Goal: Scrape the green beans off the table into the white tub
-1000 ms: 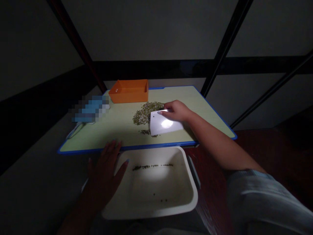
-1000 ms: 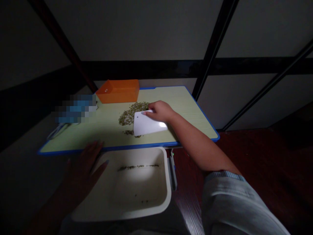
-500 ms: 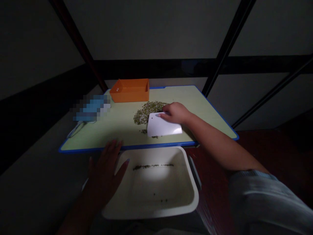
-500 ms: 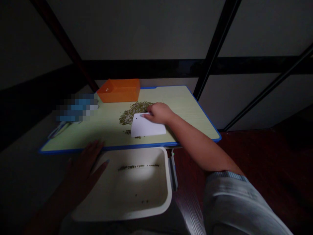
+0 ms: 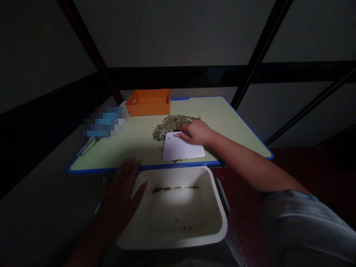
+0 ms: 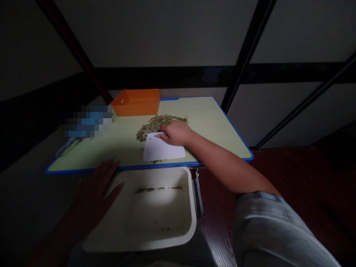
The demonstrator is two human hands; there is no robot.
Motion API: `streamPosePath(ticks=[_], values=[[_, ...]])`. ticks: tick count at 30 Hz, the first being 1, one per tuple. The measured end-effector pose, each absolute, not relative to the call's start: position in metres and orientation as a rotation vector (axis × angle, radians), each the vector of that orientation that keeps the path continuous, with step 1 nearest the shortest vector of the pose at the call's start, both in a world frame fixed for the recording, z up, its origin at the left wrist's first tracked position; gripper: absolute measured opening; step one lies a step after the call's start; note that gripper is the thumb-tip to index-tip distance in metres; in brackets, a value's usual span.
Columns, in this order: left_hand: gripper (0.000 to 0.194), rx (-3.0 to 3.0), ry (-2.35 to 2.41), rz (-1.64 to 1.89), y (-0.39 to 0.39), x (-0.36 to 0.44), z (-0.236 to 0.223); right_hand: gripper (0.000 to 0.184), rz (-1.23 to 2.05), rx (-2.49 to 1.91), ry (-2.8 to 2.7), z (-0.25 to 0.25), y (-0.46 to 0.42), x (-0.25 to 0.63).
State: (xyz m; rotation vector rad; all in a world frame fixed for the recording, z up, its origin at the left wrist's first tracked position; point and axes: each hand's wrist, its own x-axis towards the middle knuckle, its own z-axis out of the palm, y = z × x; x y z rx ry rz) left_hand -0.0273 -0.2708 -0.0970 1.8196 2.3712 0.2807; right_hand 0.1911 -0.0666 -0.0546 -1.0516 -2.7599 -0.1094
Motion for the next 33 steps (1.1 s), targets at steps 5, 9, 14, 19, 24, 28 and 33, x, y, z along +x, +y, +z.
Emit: streamPosePath(ticks=[5,9,14,19,24,28,33], values=[[0.063,1.825,2.363,0.302,-0.271,-0.027,-0.096,0.049,-0.167,-1.054,-2.795,-0.057,-0.071,0.186],[0.061,1.836,2.378,0.295,-0.274,-0.029,-0.1,0.047,-0.189,-1.049,-2.808,-0.059,-0.077,0.182],[0.058,1.834,2.357,0.27,-0.276,-0.032,-0.101,0.045,-0.145,-1.064,-2.817,-0.058,-0.081,0.181],[0.057,1.841,2.374,0.302,-0.276,-0.031,-0.1,0.044,-0.094,-1.068,-2.83,-0.056,-0.08,0.182],[0.058,1.823,2.354,0.318,-0.277,-0.031,-0.098,0.045,-0.075,-1.084,-2.832,-0.056,-0.08,0.182],[0.061,1.819,2.364,0.3,-0.276,-0.032,-0.099,0.044,-0.059,-1.081,-2.822,-0.054,-0.08,0.183],[0.063,1.809,2.376,0.297,-0.274,-0.032,-0.099,0.043,-0.016,-1.063,-2.799,-0.053,-0.078,0.183]])
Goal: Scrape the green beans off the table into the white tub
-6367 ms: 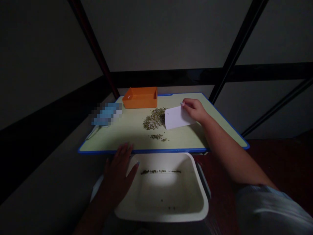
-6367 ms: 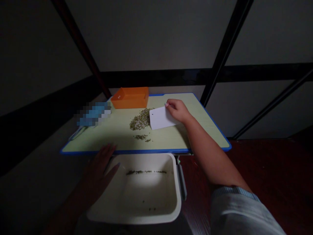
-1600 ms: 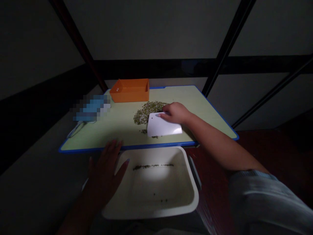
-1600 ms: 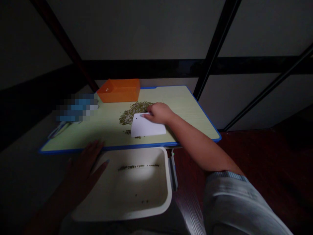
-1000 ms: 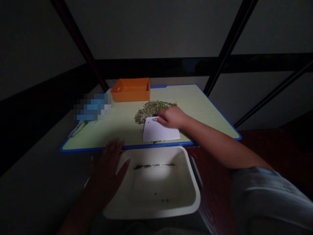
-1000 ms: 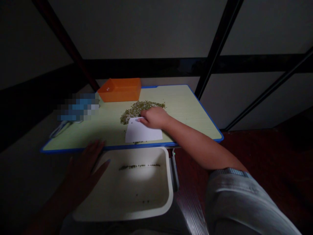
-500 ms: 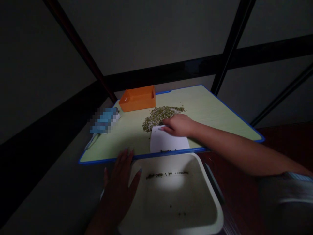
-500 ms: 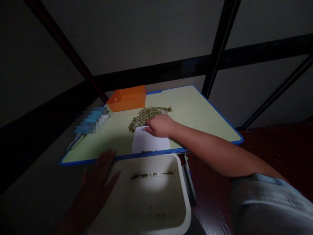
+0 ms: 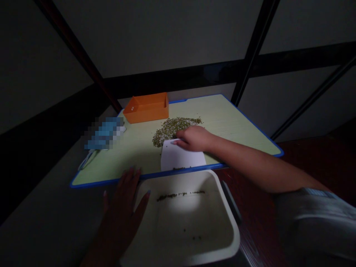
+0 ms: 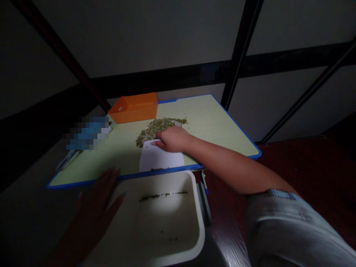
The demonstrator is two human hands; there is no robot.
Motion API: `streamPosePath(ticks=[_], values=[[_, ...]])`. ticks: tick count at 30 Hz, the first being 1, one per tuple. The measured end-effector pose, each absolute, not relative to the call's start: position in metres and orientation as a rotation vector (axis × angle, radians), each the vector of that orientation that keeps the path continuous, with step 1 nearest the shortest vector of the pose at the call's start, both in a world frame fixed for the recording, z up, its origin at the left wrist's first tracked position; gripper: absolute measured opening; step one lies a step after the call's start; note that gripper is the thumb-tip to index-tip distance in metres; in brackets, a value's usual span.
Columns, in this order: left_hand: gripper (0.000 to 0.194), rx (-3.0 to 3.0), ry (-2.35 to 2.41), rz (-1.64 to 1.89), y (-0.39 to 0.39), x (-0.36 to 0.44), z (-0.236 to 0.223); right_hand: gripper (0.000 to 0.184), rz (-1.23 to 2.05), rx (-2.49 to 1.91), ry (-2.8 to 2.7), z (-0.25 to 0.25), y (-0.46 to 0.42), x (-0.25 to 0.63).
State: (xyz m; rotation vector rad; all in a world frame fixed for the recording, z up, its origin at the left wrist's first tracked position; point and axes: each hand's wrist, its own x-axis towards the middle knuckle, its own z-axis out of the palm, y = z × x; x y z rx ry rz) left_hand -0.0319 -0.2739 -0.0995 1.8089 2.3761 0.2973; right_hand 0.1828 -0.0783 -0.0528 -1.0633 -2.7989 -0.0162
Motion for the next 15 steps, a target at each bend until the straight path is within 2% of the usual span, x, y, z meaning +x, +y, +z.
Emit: streamPosePath(ticks=[15], values=[[0.059,1.904,2.42,0.311,-0.2745,-0.0338,-0.1027,0.041,0.023,-0.994,-2.756,-0.0534,-0.0803,0.1805]])
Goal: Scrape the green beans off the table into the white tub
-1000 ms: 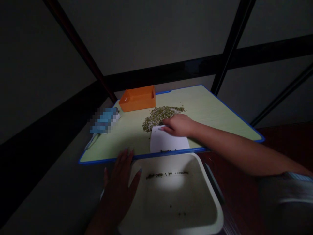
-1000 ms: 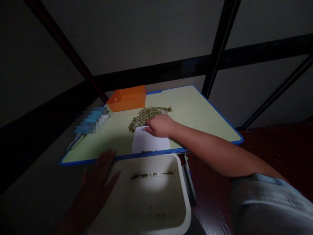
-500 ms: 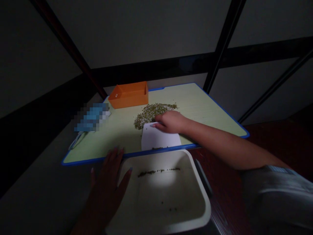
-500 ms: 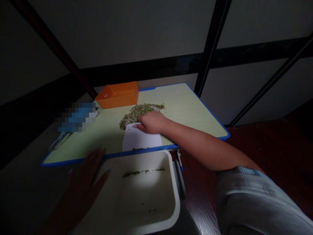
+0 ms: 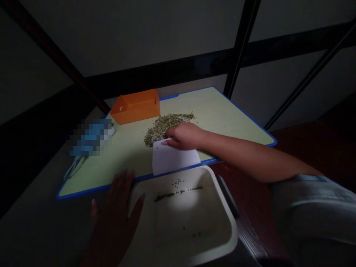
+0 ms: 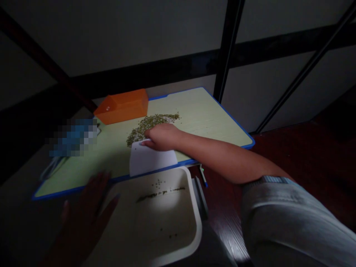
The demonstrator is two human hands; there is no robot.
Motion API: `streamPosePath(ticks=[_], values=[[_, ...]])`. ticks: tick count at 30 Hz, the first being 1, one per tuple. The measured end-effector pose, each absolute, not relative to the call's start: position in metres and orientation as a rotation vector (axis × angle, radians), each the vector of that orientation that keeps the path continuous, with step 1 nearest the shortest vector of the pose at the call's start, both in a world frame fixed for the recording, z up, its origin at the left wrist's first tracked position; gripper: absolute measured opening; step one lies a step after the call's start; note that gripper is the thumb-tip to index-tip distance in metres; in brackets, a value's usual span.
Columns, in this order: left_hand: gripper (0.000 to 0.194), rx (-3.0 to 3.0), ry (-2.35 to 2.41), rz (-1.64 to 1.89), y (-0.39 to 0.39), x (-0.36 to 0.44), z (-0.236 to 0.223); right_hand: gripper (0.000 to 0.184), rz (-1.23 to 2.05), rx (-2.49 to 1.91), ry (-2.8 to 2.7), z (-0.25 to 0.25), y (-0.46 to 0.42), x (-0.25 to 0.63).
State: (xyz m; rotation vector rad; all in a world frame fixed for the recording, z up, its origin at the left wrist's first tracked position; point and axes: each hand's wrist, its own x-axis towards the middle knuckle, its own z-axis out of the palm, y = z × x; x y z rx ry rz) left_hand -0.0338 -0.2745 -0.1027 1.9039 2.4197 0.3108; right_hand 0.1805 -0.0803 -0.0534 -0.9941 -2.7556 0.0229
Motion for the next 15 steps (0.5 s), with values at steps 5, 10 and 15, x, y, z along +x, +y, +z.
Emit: streamPosePath(ticks=[5,10,15], values=[[0.058,1.898,2.405,0.345,-0.275,-0.033,-0.101,0.039,0.099,-0.897,-2.658,-0.047,-0.079,0.187],[0.058,1.896,2.397,0.384,-0.277,-0.034,-0.102,0.042,0.119,-1.032,-2.467,-0.043,-0.067,0.199],[0.058,1.847,2.407,0.363,-0.274,-0.035,-0.103,0.041,0.054,-1.177,-2.399,-0.046,-0.05,0.208]])
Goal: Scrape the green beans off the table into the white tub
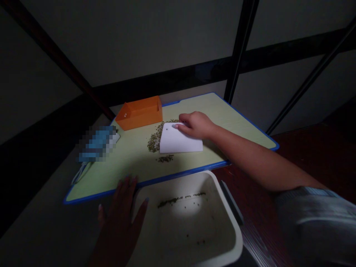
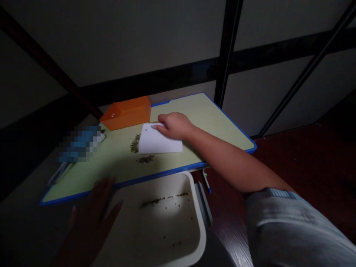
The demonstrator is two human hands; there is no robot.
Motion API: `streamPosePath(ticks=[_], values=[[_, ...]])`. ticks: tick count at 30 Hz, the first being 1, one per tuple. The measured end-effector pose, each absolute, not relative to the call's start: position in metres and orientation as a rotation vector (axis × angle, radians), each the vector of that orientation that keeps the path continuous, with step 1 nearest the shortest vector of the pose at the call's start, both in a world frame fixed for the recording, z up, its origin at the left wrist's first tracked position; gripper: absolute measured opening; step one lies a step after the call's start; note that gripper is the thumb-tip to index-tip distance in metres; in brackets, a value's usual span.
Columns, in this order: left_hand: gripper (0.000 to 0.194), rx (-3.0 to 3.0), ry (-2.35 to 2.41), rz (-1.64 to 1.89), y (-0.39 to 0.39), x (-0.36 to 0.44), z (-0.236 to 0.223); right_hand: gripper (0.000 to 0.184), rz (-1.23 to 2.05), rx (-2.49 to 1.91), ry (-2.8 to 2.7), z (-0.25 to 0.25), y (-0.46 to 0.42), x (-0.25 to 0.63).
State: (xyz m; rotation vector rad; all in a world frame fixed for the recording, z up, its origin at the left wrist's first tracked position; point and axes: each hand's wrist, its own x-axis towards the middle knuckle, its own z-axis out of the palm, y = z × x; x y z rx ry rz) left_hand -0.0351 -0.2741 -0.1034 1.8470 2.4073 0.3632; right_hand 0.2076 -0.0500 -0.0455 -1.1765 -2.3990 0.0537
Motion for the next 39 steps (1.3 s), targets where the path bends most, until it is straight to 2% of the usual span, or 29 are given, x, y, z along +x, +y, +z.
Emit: streamPosePath(ticks=[14,26,39], values=[[0.053,1.93,2.445,0.433,-0.275,-0.032,-0.111,0.036,0.234,-1.121,-2.434,-0.048,-0.04,0.216],[0.054,1.945,2.431,0.383,-0.273,-0.034,-0.114,0.036,0.18,-1.179,-2.444,-0.049,-0.037,0.218],[0.059,1.908,2.437,0.321,-0.272,-0.033,-0.111,0.034,0.282,-1.107,-2.473,-0.051,-0.031,0.221]])
